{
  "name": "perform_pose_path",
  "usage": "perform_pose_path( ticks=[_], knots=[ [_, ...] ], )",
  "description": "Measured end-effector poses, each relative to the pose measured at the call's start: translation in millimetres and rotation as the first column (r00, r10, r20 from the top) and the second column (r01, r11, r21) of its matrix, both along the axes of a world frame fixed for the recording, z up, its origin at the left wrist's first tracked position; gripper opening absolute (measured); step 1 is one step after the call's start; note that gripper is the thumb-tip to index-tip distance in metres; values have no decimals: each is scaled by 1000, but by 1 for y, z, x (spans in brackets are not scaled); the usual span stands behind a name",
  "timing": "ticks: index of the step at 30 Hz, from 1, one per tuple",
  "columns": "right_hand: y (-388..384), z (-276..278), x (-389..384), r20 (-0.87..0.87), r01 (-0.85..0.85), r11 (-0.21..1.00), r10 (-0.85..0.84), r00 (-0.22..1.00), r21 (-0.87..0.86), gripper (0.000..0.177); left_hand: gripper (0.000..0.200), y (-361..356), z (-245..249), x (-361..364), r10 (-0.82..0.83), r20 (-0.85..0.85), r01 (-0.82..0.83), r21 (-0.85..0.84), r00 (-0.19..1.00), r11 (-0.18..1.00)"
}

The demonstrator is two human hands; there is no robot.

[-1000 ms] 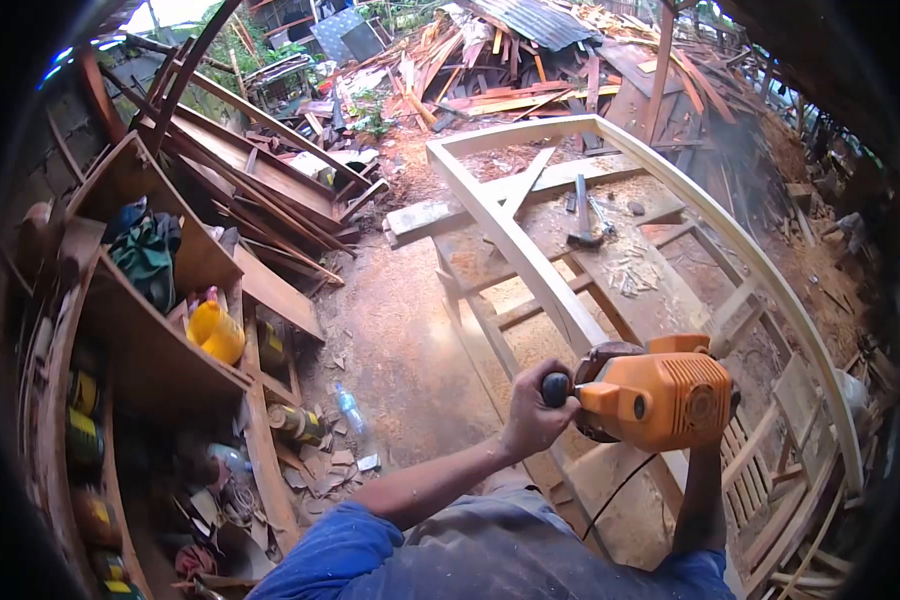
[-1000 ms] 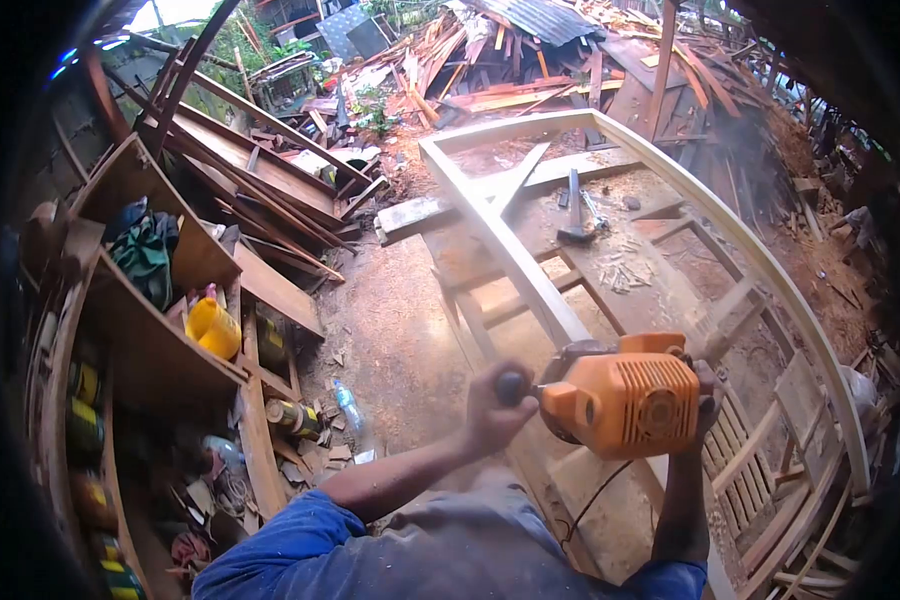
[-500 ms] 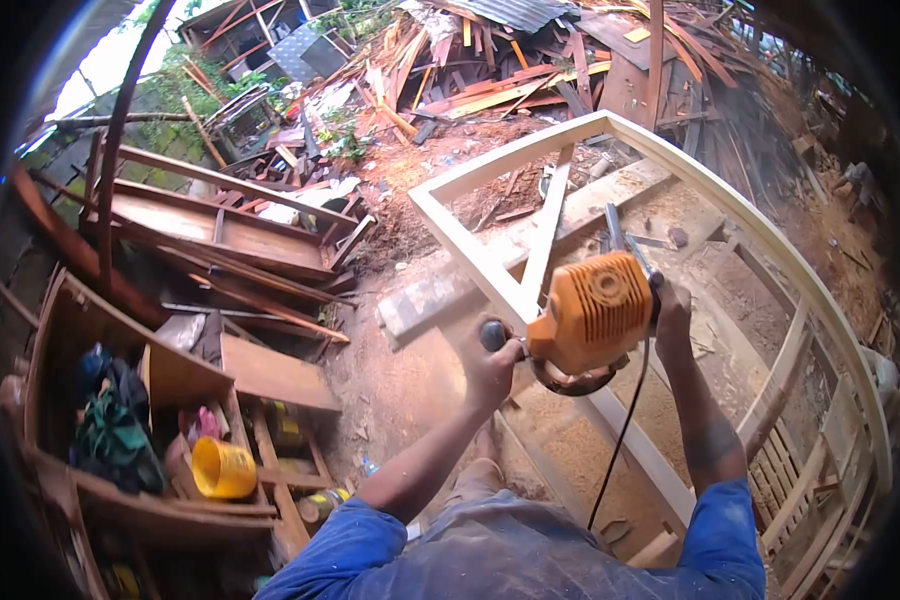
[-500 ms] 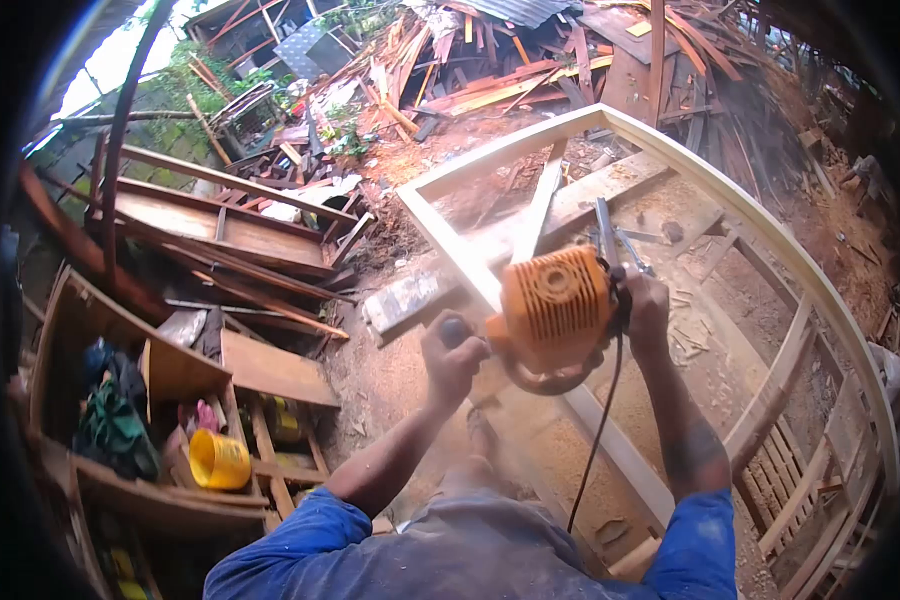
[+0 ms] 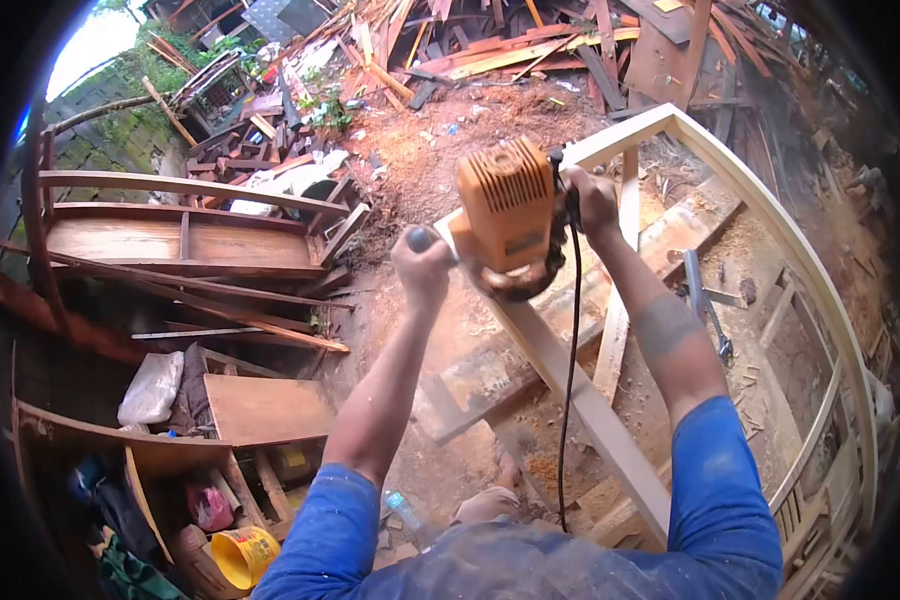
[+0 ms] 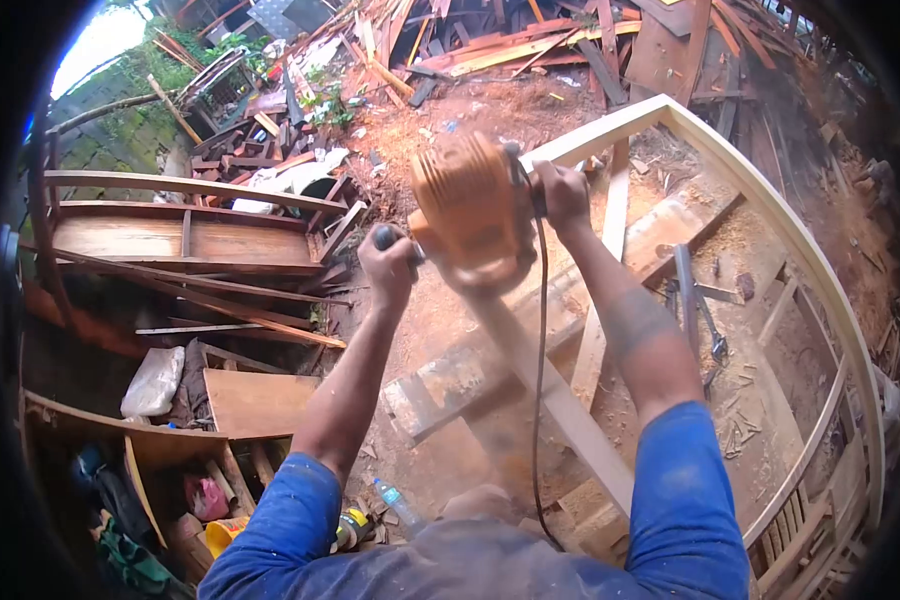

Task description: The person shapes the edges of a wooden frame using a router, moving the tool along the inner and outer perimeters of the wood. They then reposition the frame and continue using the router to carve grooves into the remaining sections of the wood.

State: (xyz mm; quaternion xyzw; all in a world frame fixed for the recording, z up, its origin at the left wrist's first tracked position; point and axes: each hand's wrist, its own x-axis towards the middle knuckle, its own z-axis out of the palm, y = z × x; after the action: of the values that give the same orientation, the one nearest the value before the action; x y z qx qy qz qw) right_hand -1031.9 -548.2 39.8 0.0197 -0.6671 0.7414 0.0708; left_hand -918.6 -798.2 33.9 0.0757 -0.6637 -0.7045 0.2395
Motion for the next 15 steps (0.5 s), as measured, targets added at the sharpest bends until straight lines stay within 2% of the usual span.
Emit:
perform_pose_path(
  ticks=[2, 3, 5, 7, 9, 10, 11, 13, 14, 15],
  knots=[
    [-20, -10, -34, -4, 55, 994, -54, 999, 96, 46, 1, -19, -9, -26, 51, 6, -51, -61, 999, 997],
    [-25, -29, -57, -169, 84, 974, -48, 984, 208, 42, 3, -26, -11, -36, 81, 20, -79, -78, 996, 994],
    [-32, -49, -75, -323, 101, 934, 17, 946, 344, 33, 4, -34, -8, -44, 97, -7, -97, -168, 995, 981],
    [-35, -44, -76, -345, 56, 925, 83, 935, 376, 28, 6, -37, -12, -50, 108, -59, -117, -204, 992, 972],
    [-47, -24, -61, -66, 8, 997, -3, 998, 78, 32, 9, -47, -23, -57, 89, -119, -118, -270, 989, 956],
    [-40, -45, -79, -193, 0, 974, 45, 980, 226, 34, 10, -54, -29, -63, 62, -151, -109, -320, 987, 941],
    [-42, -38, -78, 8, 12, 993, -13, 1000, 119, 34, 11, -69, -37, -82, 34, -260, -152, -453, 965, 879],
    [-37, -50, -84, 44, -70, 994, 66, 997, 90, 32, 10, -77, -42, -76, 12, -202, -106, -463, 979, 880],
    [-35, -56, -88, 62, -109, 991, 105, 993, 75, 31, 10, -73, -27, -75, 19, -66, -40, -332, 998, 943],
    [-39, -60, -84, -147, 55, 875, 18, 989, 482, 23, 8, -76, -28, -75, -7, -13, 4, -235, 1000, 972]
  ],
)
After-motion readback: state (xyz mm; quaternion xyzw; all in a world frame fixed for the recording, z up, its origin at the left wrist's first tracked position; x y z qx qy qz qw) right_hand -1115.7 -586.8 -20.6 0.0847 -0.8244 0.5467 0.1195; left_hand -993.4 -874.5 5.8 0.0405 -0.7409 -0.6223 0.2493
